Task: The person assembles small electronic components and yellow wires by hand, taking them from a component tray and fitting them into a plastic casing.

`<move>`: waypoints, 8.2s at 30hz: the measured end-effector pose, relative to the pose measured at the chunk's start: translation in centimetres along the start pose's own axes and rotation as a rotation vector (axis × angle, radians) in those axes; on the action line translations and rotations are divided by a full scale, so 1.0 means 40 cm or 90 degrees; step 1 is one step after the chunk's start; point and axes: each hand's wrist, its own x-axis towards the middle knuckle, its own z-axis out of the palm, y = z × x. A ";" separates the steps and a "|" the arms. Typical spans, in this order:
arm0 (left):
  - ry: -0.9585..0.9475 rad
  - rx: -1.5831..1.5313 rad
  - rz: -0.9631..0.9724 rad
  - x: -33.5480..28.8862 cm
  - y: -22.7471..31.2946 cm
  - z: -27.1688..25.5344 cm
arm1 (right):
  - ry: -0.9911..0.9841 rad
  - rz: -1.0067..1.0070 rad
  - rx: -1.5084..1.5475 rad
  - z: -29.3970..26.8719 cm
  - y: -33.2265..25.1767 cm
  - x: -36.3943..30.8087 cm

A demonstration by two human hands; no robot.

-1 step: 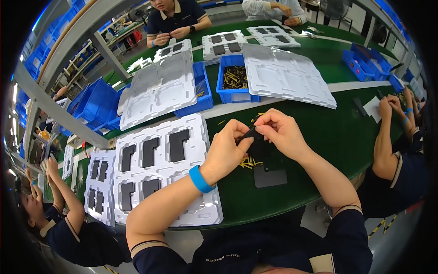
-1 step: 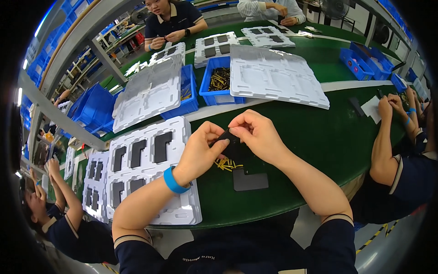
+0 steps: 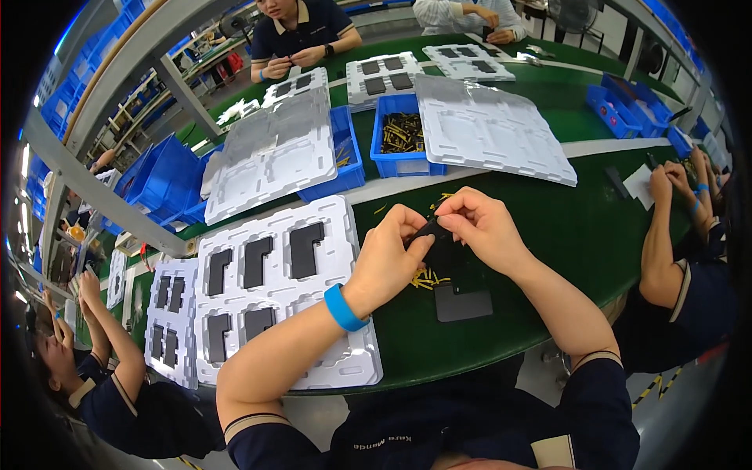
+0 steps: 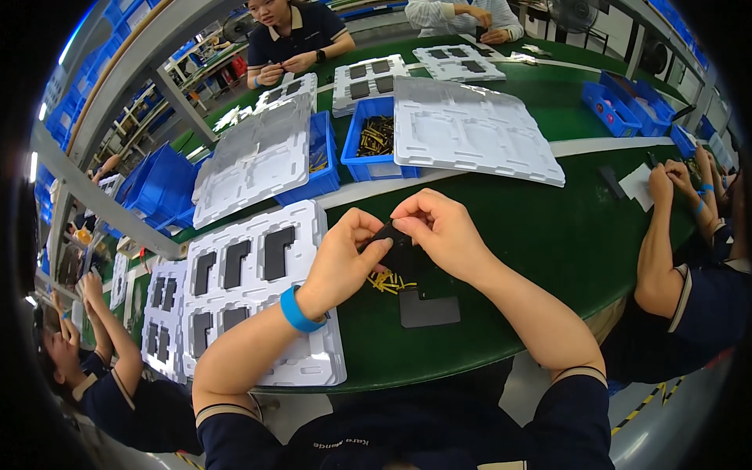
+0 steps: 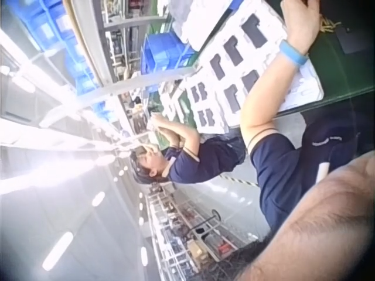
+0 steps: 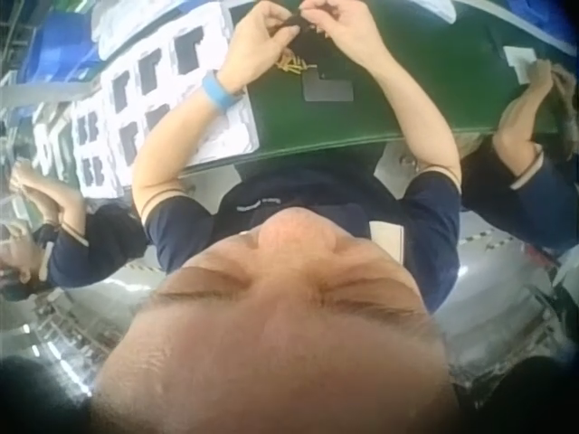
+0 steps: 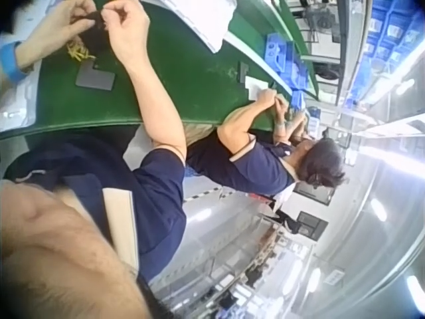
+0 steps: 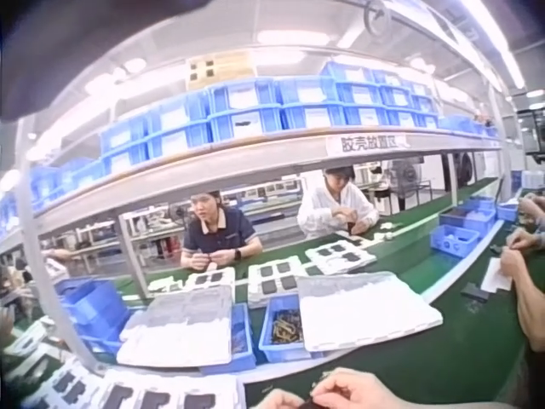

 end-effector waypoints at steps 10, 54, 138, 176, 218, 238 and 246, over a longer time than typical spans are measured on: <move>-0.014 0.013 -0.004 0.001 0.002 -0.004 | 0.025 0.007 0.015 0.013 0.013 -0.004; -0.067 -0.046 -0.068 0.013 0.003 -0.036 | -0.065 0.113 0.122 0.004 0.053 0.006; 0.056 0.182 -0.322 -0.295 0.037 -0.289 | -0.027 -0.002 -0.227 -0.023 0.126 0.053; 0.060 0.577 -0.008 -0.246 0.105 -0.193 | -0.149 -0.078 -0.009 0.001 0.075 0.018; 0.034 0.529 0.155 -0.085 -0.012 -0.046 | 0.249 -0.330 -0.461 -0.197 0.066 0.084; 0.022 0.354 0.017 -0.081 0.001 -0.073 | 0.213 -0.320 -0.674 -0.287 0.132 0.089; -0.009 0.312 0.031 -0.068 -0.013 -0.078 | 0.153 -0.261 -0.713 -0.307 0.138 0.090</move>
